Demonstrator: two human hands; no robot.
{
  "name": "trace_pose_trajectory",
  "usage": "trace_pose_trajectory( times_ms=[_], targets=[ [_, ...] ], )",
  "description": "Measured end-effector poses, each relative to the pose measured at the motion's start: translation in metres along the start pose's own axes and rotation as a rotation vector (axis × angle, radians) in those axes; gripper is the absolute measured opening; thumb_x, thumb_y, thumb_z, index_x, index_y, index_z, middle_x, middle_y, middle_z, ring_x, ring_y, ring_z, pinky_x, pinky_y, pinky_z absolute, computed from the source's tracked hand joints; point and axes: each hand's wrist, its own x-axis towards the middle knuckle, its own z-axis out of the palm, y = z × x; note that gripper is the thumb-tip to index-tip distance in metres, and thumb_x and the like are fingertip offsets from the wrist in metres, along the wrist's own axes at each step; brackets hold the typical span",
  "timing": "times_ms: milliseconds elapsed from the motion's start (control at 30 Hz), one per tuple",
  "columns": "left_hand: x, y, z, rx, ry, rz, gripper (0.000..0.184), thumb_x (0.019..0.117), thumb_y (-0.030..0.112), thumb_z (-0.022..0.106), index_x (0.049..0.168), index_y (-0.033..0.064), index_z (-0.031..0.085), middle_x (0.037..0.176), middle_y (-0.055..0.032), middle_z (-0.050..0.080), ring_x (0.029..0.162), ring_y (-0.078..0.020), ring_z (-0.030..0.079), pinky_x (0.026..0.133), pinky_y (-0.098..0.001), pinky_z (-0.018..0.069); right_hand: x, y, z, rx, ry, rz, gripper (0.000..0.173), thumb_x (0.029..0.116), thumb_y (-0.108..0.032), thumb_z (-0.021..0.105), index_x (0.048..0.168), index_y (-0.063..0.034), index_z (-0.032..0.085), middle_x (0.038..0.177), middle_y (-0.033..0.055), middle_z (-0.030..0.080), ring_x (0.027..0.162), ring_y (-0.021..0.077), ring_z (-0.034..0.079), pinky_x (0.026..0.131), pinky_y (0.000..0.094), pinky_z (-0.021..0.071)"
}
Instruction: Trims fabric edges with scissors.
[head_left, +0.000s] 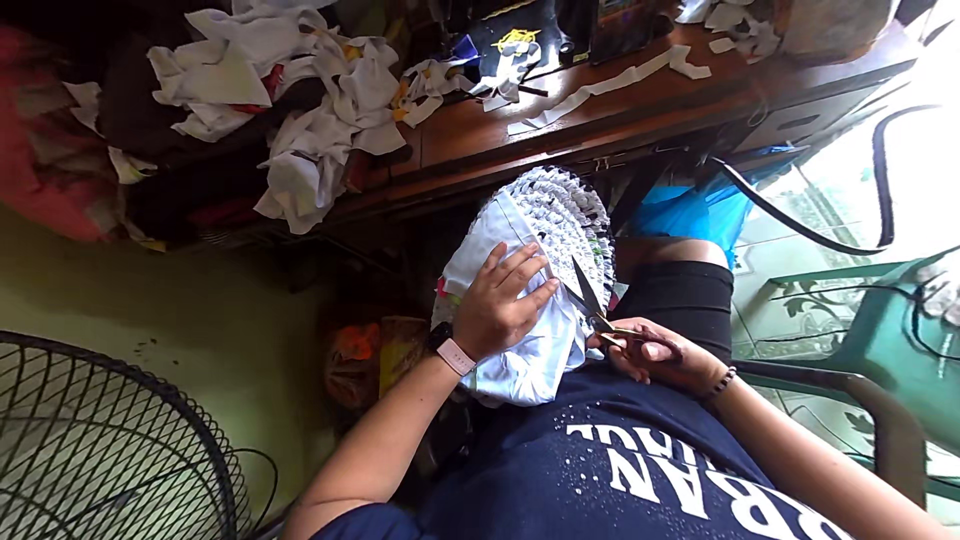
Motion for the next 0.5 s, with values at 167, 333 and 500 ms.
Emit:
trace_pose_trajectory(
  times_ms=[167,333,500],
  targets=[
    [-0.0002,-0.0007,-0.0004,-0.016,-0.006,0.012,0.030,0.0979,0.018,0.058,0.122,0.0171,0.077,0.141,-0.0178,0.062,0.143,-0.0359,0.047,0.121,-0.0631,0.0281,-0.0016,-0.0059,0.0043,-0.044,0.045,0.010,0.053,0.0874,-0.055,0.076,0.122,-0.0151,0.071,0.070,-0.0097,0.064,0.055,-0.0008,0.057,0.051,0.0153,0.0486],
    [-0.0021,-0.0017,0.0003,-0.013,-0.011,0.018,0.032,0.0997,0.021,0.057,0.126,0.0189,0.075,0.142,-0.0169,0.061,0.145,-0.0356,0.045,0.122,-0.0630,0.0260,-0.0029,-0.0052,0.0040,-0.071,0.057,0.020,0.053,0.0854,-0.056,0.077,0.122,-0.0172,0.071,0.071,-0.0117,0.064,0.055,-0.0017,0.058,0.051,0.0147,0.0489],
    [-0.0022,-0.0023,0.0010,-0.012,-0.004,0.017,0.030,0.0994,0.020,0.057,0.122,0.0170,0.077,0.141,-0.0160,0.063,0.144,-0.0357,0.046,0.122,-0.0633,0.0269,0.0044,-0.0052,0.0046,-0.055,0.044,0.009,0.050,0.0872,-0.054,0.076,0.120,-0.0168,0.071,0.072,-0.0101,0.065,0.056,-0.0011,0.058,0.052,0.0151,0.0491]
  ],
)
